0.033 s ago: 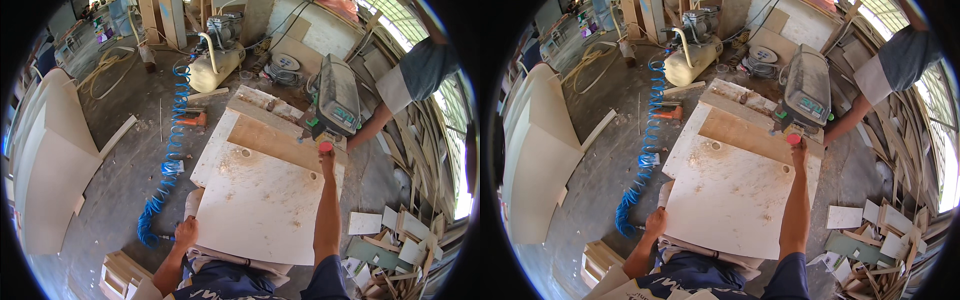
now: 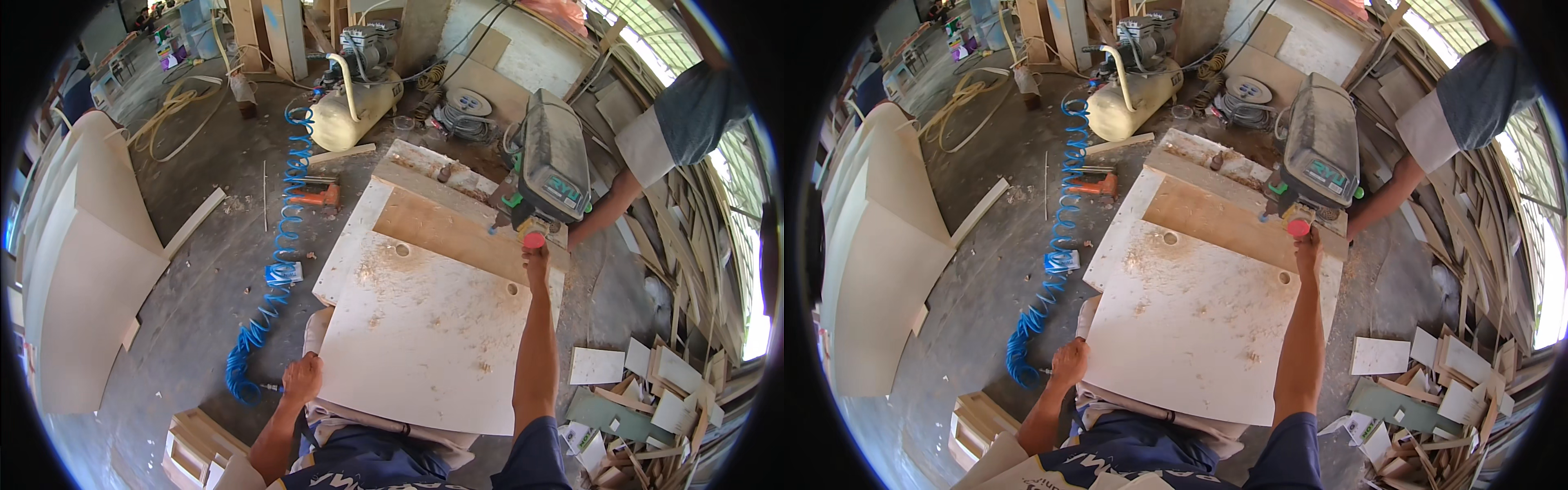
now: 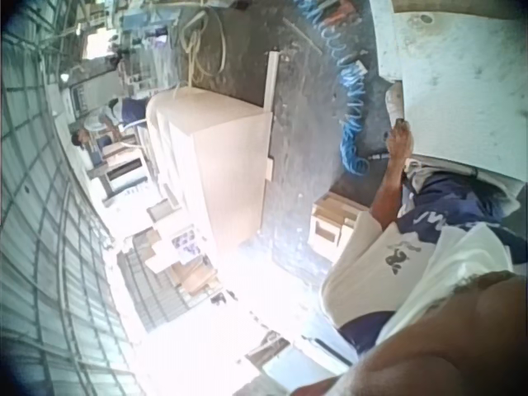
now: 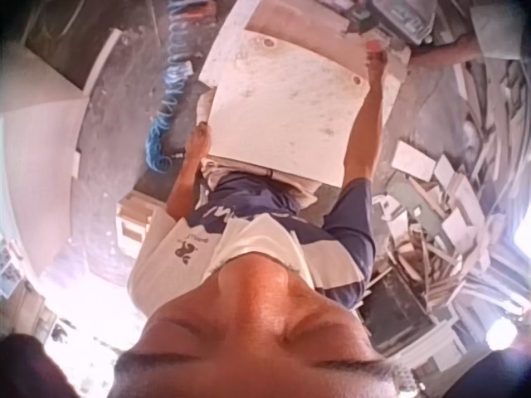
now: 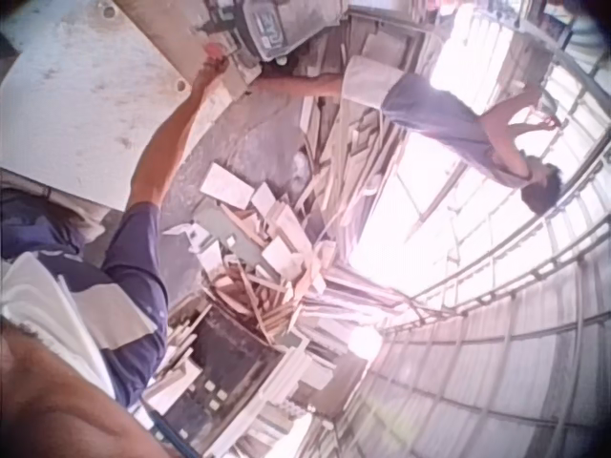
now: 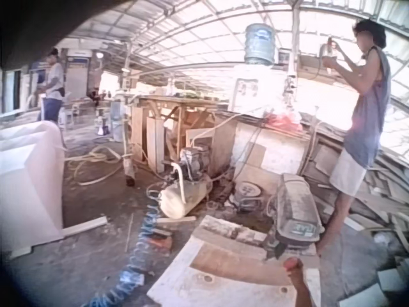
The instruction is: The person uses a drill press to drill two holes into a white wooden board, then brushes away wood shavings by hand and uses a nozzle to blow off the remaining debris.
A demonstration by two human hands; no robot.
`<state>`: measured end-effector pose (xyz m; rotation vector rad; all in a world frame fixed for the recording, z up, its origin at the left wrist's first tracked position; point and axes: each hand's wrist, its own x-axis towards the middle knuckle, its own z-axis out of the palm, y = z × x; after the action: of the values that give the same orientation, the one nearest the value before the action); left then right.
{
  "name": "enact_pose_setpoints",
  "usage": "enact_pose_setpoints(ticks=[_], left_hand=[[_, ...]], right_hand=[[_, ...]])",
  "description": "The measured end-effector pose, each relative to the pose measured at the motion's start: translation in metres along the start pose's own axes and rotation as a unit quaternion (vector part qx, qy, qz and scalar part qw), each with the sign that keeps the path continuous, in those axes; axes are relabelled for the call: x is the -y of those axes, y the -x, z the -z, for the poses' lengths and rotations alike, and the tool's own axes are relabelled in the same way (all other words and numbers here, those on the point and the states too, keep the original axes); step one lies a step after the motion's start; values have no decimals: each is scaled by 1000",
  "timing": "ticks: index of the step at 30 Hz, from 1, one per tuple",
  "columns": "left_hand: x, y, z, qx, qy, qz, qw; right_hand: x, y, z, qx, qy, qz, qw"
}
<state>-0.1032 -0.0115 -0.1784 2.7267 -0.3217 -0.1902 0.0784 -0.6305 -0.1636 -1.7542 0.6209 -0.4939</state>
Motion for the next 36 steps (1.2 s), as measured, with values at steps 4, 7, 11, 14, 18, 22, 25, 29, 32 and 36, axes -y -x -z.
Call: enact_pose_setpoints(ticks=[4, 7, 11, 14, 18, 22, 25, 29, 32, 36], left_hand=[[4, -18, 33, 46, 49, 137, 988], [56, -29, 8, -68, 228, 151, 959], [130, 20, -36, -18, 159, 288, 944], [135, 80, -55, 172, 4, 71, 983], [125, 119, -68, 199, -75, 105, 971], [105, 59, -99, 255, -207, 9, 945], [149, 78, -132, 243, -207, 5, 948], [210, 104, -125, 257, -276, -37, 925], [239, 87, -99, 274, -244, -15, 930], [221, 75, -51, 379, -197, 37, 903]], right_hand=[[-8, -4, -6, 25, 21, 20, 999], [-18, -14, 10, 29, -15, 12, 999], [-20, -19, 8, 37, -4, -37, 999], [-33, -16, 20, 32, 30, -22, 999], [-15, -8, 16, 43, 60, -73, 995], [-47, -54, 83, 8, 74, -42, 996], [-49, -41, 28, 27, 57, -29, 998], [-17, -14, -4, 33, 41, -7, 999], [-8, -6, 11, 7, 24, 18, 1000], [7, 21, -3, -41, -32, -11, 999]])
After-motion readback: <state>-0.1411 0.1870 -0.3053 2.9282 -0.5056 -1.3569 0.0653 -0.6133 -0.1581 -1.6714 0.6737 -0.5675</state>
